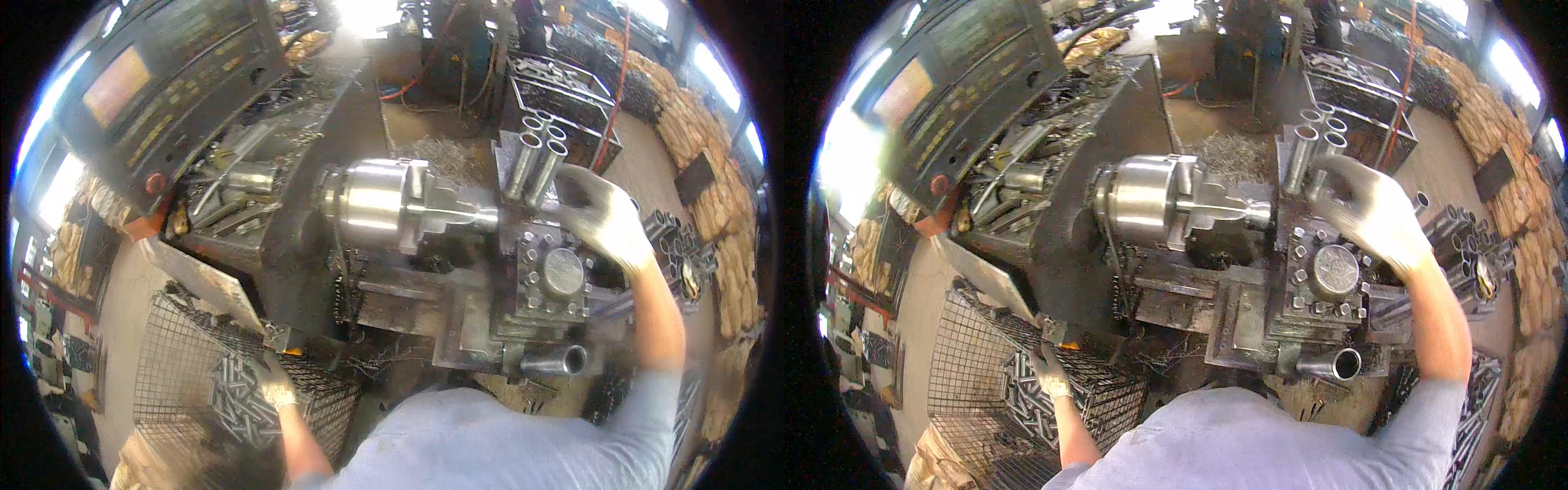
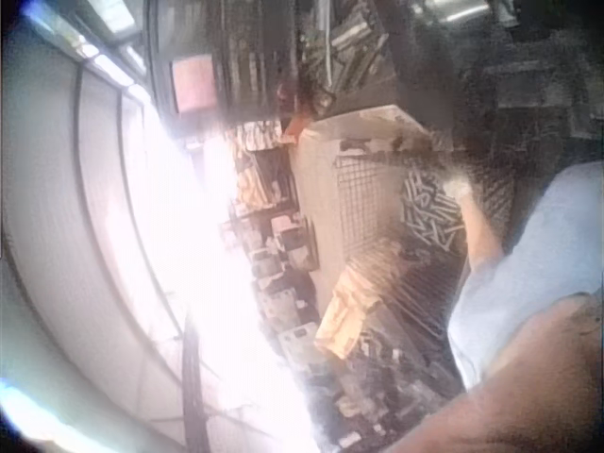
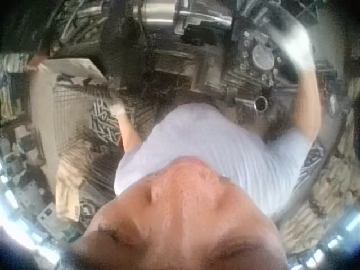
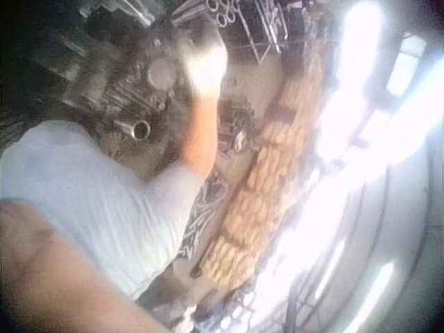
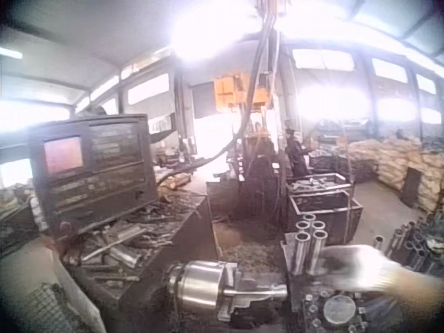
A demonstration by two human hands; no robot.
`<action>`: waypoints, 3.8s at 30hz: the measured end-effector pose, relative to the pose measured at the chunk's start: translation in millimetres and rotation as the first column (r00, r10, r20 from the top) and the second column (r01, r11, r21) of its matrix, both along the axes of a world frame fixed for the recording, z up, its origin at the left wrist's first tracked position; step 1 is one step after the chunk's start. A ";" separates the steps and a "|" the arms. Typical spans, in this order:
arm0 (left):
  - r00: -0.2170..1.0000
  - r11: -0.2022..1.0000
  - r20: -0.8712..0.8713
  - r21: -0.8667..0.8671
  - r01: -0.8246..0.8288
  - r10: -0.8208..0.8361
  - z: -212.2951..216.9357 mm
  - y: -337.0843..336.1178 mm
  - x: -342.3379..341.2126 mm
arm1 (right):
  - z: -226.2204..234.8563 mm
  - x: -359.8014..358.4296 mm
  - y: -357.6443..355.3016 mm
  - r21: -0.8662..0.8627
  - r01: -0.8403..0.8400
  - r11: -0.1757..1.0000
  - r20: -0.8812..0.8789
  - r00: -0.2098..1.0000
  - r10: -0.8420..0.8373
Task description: The person repeatedly loads cylindrical metal blanks into a lathe chuck, operates the machine controls, and removes finished metal parts. The person places the finished parts into a nearby wire basket. The task is performed continuously in a repetitive cycle.
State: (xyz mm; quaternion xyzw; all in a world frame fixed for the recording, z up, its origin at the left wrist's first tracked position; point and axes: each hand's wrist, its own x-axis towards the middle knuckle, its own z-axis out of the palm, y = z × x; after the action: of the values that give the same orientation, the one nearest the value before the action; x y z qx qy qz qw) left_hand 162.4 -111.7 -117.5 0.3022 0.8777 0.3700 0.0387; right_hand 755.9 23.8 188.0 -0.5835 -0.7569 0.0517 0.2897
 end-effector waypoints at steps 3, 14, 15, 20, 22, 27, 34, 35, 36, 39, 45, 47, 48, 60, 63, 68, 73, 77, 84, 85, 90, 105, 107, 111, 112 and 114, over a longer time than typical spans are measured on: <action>0.786 0.767 -0.599 0.429 0.478 -0.155 111.6 29.7 24.7 | -8.2 17.2 -91.1 -0.010 0.311 0.950 -0.474 0.835 -0.278; 0.799 0.836 -0.382 -0.487 0.254 -0.465 351.1 288.3 -9.3 | -87.1 88.6 -246.6 0.063 0.572 0.818 -0.410 0.762 -0.502; 0.773 0.855 -0.444 -0.460 0.238 -0.454 350.4 281.8 -5.5 | -88.6 92.1 -254.5 0.090 0.595 0.798 -0.318 0.777 -0.543; 0.452 0.613 -0.875 0.263 0.745 -0.174 288.4 161.2 92.6 | -109.5 120.5 -251.6 -0.010 0.652 0.759 -0.489 0.658 -0.572; 0.444 0.385 -0.785 0.284 0.878 -0.433 220.1 79.3 140.4 | -123.6 138.7 -228.9 0.004 0.600 0.800 -0.508 0.690 -0.515; 0.701 0.680 0.210 -0.174 0.712 -0.681 -24.2 -120.0 185.9 | -158.8 171.2 -150.0 0.172 0.445 0.879 -0.276 0.878 -0.390; 0.838 0.082 0.406 -0.882 0.463 -0.365 -256.8 -466.0 87.2 | -113.1 143.7 -119.9 0.238 0.372 0.897 0.110 0.907 -0.406; 0.883 0.175 0.400 -0.878 0.446 -0.245 -266.9 -519.6 79.4 | -97.2 128.7 -128.2 0.341 0.376 0.862 0.010 0.915 -0.403; 0.895 0.438 0.395 -0.855 0.277 0.205 -279.2 -561.7 83.2 | -80.1 109.8 -137.5 0.468 0.314 0.826 -0.093 0.947 -0.307; 0.901 0.309 0.428 -0.868 0.388 0.070 -289.4 -648.5 96.1 | -43.0 18.3 -165.5 0.623 0.058 0.780 -0.273 0.951 0.148; 0.500 0.816 0.649 -0.511 -0.271 0.573 -271.7 -709.6 187.3 | -27.0 -234.7 -289.7 0.511 -0.636 0.578 -0.305 0.495 0.814; 0.530 0.795 0.598 -0.513 -0.324 0.602 -257.3 -743.6 213.2 | -34.9 -312.9 -357.8 0.432 -0.799 0.419 -0.277 0.324 0.904; 0.469 0.761 0.599 -0.520 -0.388 0.649 -249.7 -767.7 225.2 | -43.5 -347.6 -396.4 0.280 -0.901 0.332 -0.296 0.248 0.922; -0.551 -0.331 0.546 -0.452 -0.828 0.631 -251.0 -940.8 483.9 | -199.3 -539.2 -834.9 -0.255 -0.640 -0.725 -0.431 -0.596 0.678; -0.626 -0.707 0.730 -0.288 -0.646 0.274 -235.0 -910.3 529.4 | -211.9 -579.9 -904.0 -0.288 -0.495 -0.820 -0.490 -0.659 0.571; -0.952 -0.923 -0.066 -0.274 -0.270 0.298 -178.5 -887.6 528.5 | -235.7 -629.4 -975.9 -0.172 -0.422 -0.890 -0.407 -0.792 0.454; -0.998 -0.980 -0.048 0.193 -0.052 0.043 -103.7 -924.4 506.8 | -200.5 -668.2 -985.8 -0.398 -0.270 -0.877 -0.156 -0.922 0.355; -0.965 -0.983 -0.219 0.085 -0.164 0.142 -71.1 -944.8 508.1 | -127.1 -750.7 -1003.4 -0.352 0.025 -0.935 -0.021 -1.000 -0.019; -0.452 -0.851 0.836 0.457 0.259 0.312 -106.4 -946.5 521.4 | -56.9 -719.9 -1189.5 -0.161 0.085 -0.983 -0.154 -0.986 -0.060; -0.432 -0.872 0.855 0.420 0.251 0.287 -120.9 -938.9 511.9 | -62.2 -700.2 -1235.6 -0.120 0.203 -0.972 0.091 -0.972 -0.214; -0.527 -0.951 0.825 0.295 0.097 0.202 -186.0 -894.6 436.5 | -167.6 -657.9 -1365.1 -0.790 -0.044 -0.611 0.358 -0.842 -0.402; -0.415 -0.990 0.907 0.012 -0.141 0.070 -189.1 -846.2 403.1 | -141.9 -745.2 -1396.2 -0.481 0.177 -0.859 0.193 -0.934 -0.300; -0.458 -0.973 0.875 0.053 -0.227 0.154 -182.9 -871.6 388.0 | -170.4 -694.4 -1382.5 -0.607 0.420 -0.674 -0.116 -0.886 -0.448; -0.539 -0.872 0.776 0.029 -0.489 0.328 -168.9 -892.6 374.9 | -184.0 -660.2 -1374.3 -0.726 0.081 -0.683 0.275 -0.876 -0.396; -0.547 -0.854 0.768 0.001 -0.521 0.334 -167.3 -889.7 374.6 | -180.3 -664.9 -1374.1 -0.794 0.116 -0.597 0.205 -0.873 -0.442; -0.543 -0.829 0.759 -0.008 -0.560 0.359 -163.9 -878.9 371.6 | -171.7 -678.8 -1373.3 -0.741 0.108 -0.663 0.323 -0.809 -0.492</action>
State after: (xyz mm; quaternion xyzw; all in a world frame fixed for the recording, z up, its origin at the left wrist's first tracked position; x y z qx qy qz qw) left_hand 533.9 -990.6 -281.4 -0.7143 0.3425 0.5188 -0.3215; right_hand 77.1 -1349.5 16.3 -0.8174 0.5022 0.1679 0.2269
